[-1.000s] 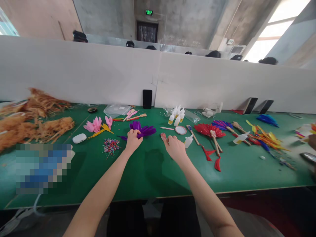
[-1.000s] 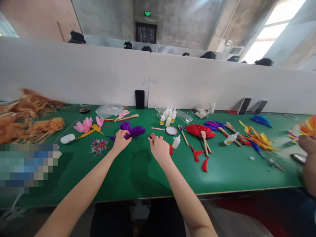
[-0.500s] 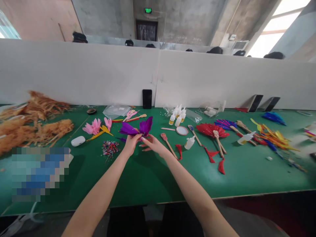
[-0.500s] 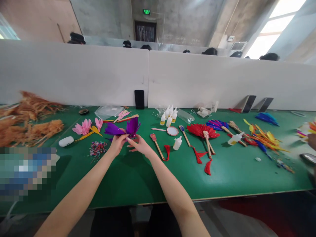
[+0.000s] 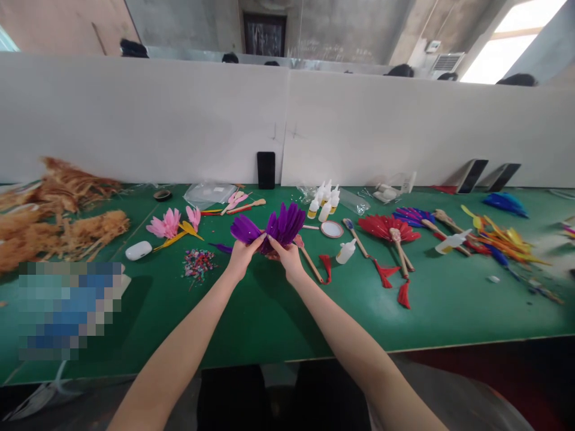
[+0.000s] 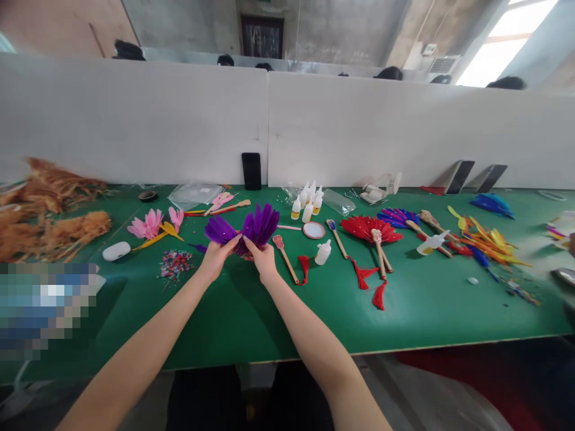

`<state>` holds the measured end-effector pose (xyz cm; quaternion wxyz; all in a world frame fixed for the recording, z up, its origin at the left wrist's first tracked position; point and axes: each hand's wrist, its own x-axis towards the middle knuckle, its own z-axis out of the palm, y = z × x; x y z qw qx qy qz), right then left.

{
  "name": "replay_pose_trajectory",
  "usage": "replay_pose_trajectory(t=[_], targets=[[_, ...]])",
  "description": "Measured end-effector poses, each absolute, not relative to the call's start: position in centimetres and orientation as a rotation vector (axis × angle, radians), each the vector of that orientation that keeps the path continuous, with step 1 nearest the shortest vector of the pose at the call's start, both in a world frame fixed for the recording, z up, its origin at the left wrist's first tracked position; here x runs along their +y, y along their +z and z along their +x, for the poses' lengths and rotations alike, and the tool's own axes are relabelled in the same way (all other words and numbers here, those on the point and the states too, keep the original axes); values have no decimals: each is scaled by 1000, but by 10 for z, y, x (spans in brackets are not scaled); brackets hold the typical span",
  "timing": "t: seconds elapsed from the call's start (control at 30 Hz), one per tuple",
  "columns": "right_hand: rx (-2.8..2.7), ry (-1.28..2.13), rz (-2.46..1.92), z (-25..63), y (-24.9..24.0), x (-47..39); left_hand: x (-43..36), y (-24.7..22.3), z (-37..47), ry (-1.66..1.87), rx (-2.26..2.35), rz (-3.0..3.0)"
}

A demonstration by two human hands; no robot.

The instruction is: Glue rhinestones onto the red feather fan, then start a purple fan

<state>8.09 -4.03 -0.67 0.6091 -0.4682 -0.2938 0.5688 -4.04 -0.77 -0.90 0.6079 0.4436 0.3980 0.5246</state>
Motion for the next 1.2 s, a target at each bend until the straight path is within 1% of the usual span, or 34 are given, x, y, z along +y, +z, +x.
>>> replay_pose_trajectory(t=[0.17,0.33,0.57,0.87,1.2], targets=[[-590,1252,-1074,79,-8,-41,-11,-8,-34,1257,913,1005],[-596,1241,-1050,79,-5,-42,-13,-3,-33,1232,853,957],[-651,1328,-995,84,0,-44,-8,-1,-38,1266,859,831],[-661,1413,-937,85,-8,-41,-3,-1,-42,1359,854,699],[-666,1497,-869,87,-7,-41,-1,7,-46,1450,853,678]])
